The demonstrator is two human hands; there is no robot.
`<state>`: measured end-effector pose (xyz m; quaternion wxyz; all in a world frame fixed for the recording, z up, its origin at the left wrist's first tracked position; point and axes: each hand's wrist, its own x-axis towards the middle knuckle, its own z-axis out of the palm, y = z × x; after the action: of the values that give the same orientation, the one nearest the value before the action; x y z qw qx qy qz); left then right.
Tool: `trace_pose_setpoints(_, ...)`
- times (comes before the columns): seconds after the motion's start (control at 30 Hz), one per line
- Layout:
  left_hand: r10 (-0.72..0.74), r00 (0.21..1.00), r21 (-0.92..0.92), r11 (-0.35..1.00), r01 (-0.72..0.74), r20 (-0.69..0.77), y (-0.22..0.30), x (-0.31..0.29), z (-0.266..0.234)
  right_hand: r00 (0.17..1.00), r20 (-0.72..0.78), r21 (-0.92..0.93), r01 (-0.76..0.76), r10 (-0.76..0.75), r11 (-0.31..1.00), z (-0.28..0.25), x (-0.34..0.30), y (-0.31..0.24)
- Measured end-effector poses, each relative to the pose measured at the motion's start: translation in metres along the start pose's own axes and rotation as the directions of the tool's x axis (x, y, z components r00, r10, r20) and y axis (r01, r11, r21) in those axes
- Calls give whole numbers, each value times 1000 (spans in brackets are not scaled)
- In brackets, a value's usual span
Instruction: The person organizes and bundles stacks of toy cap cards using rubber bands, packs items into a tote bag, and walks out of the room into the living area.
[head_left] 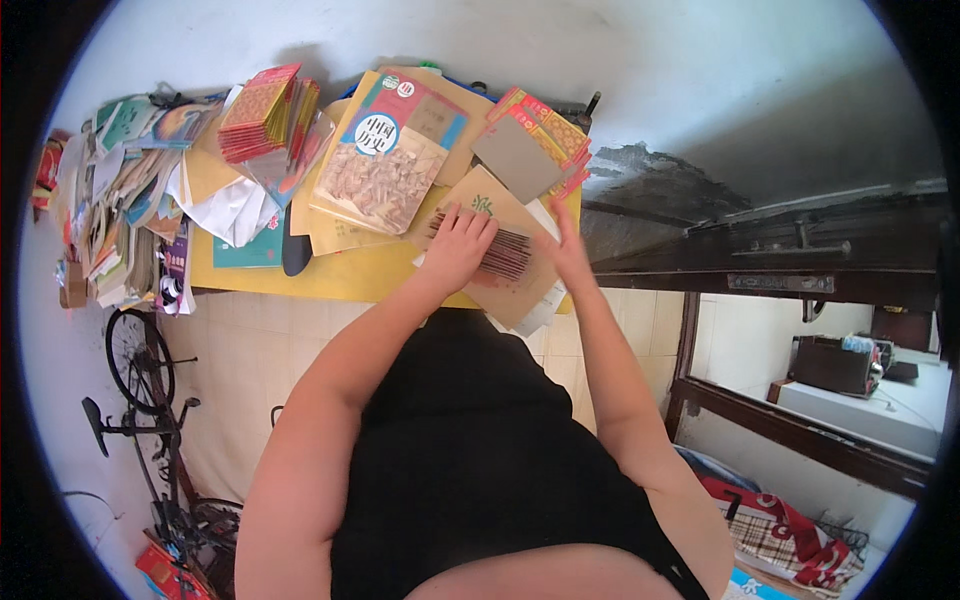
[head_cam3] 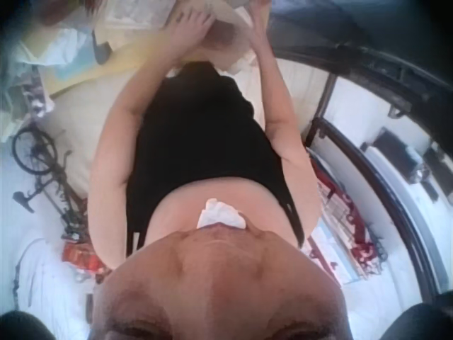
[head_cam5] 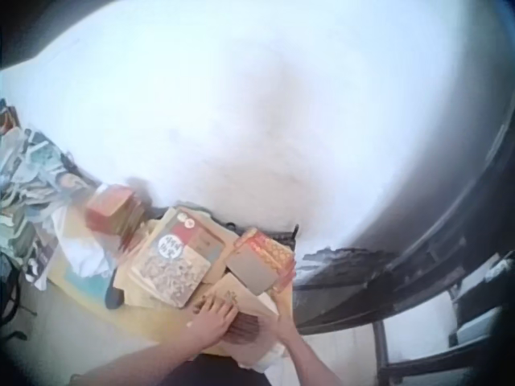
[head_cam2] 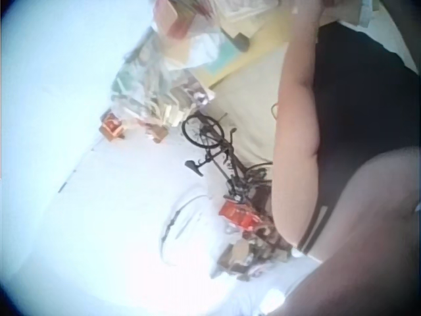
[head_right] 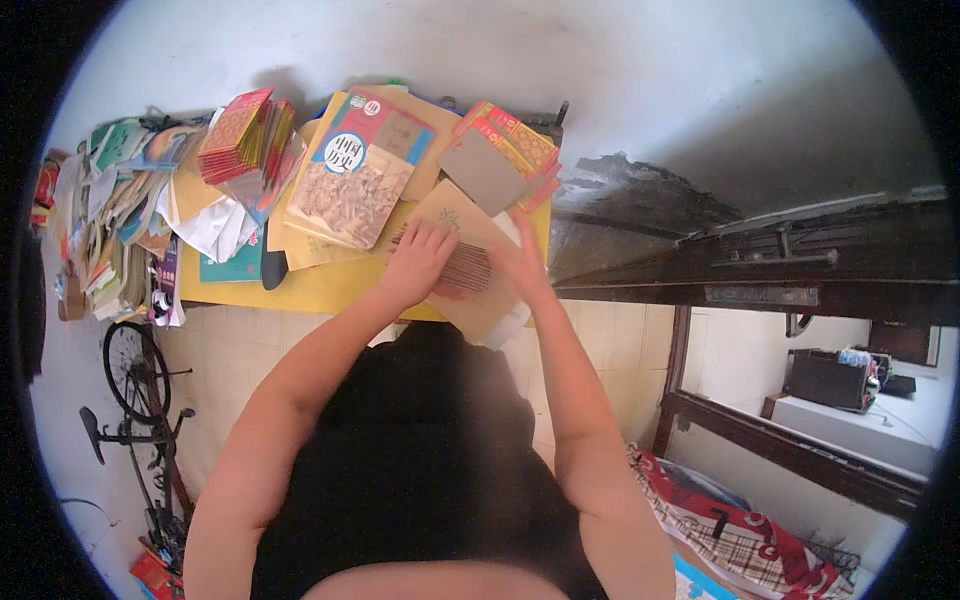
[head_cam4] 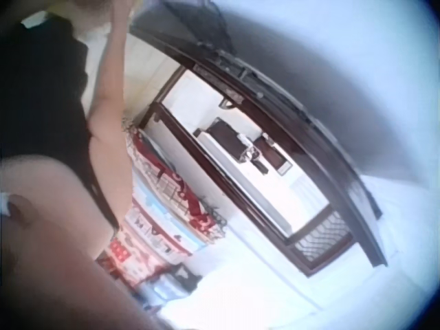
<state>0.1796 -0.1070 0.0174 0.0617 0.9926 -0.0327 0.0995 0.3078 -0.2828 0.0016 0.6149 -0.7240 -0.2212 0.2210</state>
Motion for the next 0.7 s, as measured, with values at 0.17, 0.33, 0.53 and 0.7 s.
trace_pose_setpoints(0.17,-20,1000,-9,1000,20,19,3,4,-5,981,-123,-624,41,-150,780,1,83,-26)
trace_pose_setpoints(0.33,-56,996,-73,996,60,63,6,2,-8,975,-18,-973,34,-221,228,23,112,-19)
trace_pose_setpoints(0.53,-66,997,-9,998,66,-27,9,0,-4,944,122,-952,199,-308,232,15,99,-22)
trace_pose_setpoints(0.7,-31,993,16,999,33,-116,7,1,-1,979,136,-551,200,-149,810,14,70,-17)
